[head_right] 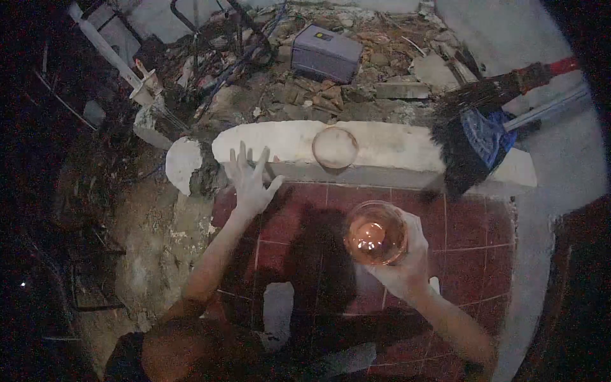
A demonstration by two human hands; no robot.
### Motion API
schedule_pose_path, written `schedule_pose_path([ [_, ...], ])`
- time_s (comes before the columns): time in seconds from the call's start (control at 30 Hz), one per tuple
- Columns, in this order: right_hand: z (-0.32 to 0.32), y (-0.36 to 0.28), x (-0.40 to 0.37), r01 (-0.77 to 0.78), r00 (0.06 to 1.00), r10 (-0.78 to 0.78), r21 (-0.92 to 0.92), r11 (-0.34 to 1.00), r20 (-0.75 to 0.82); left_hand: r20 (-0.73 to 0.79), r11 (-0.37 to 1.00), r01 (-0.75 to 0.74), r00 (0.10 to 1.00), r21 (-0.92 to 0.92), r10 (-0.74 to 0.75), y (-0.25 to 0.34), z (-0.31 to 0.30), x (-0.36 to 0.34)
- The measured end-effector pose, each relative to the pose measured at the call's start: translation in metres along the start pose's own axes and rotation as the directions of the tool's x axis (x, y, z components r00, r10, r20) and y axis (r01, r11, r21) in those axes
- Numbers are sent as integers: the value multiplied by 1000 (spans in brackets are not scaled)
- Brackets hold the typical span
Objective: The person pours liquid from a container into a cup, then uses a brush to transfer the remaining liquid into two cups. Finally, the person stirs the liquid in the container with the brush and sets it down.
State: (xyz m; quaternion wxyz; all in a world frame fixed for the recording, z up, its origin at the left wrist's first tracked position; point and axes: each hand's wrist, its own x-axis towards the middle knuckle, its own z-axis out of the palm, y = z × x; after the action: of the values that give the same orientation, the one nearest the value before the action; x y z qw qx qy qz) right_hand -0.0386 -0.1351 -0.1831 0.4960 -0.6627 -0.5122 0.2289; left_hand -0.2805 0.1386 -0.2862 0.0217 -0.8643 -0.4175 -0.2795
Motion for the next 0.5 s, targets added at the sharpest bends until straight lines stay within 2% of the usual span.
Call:
schedule_pose_path([
  [0.03, 0, 0, 2, 0, 1000, 0, -1, 1000, 0, 52, 999, 6, 999, 33, -8, 3, 3, 6],
  [0.1, -2, 1, 4, 53, 999, -54, -99, 994, -2, 30, 999, -20, 999, 43, 19, 14, 9, 3],
  [0.2, -5, 8, -4, 7, 999, -8, -31, 999, -44, 13, 998, -44, 999, 46, 43, 25, 1, -27],
  [0.27, -10, 14, -9, 13, 999, -14, -27, 1000, -35, -20, 979, -198, 980, 38, 199, 19, -7, -53],
  [0.33, -13, 19, -14, 10, 1000, -11, -19, 1000, -16, -10, 984, -175, 984, 44, 175, 16, -7, -59],
  [0.4, -11, 22, -14, -28, 999, 29, 18, 999, -42, 47, 991, 62, 997, 119, -68, 26, -14, -38],
  [0.5, -7, 24, -11, -21, 1000, 22, 16, 1000, -20, 36, 989, 59, 997, 137, -65, 25, 2, -14],
])
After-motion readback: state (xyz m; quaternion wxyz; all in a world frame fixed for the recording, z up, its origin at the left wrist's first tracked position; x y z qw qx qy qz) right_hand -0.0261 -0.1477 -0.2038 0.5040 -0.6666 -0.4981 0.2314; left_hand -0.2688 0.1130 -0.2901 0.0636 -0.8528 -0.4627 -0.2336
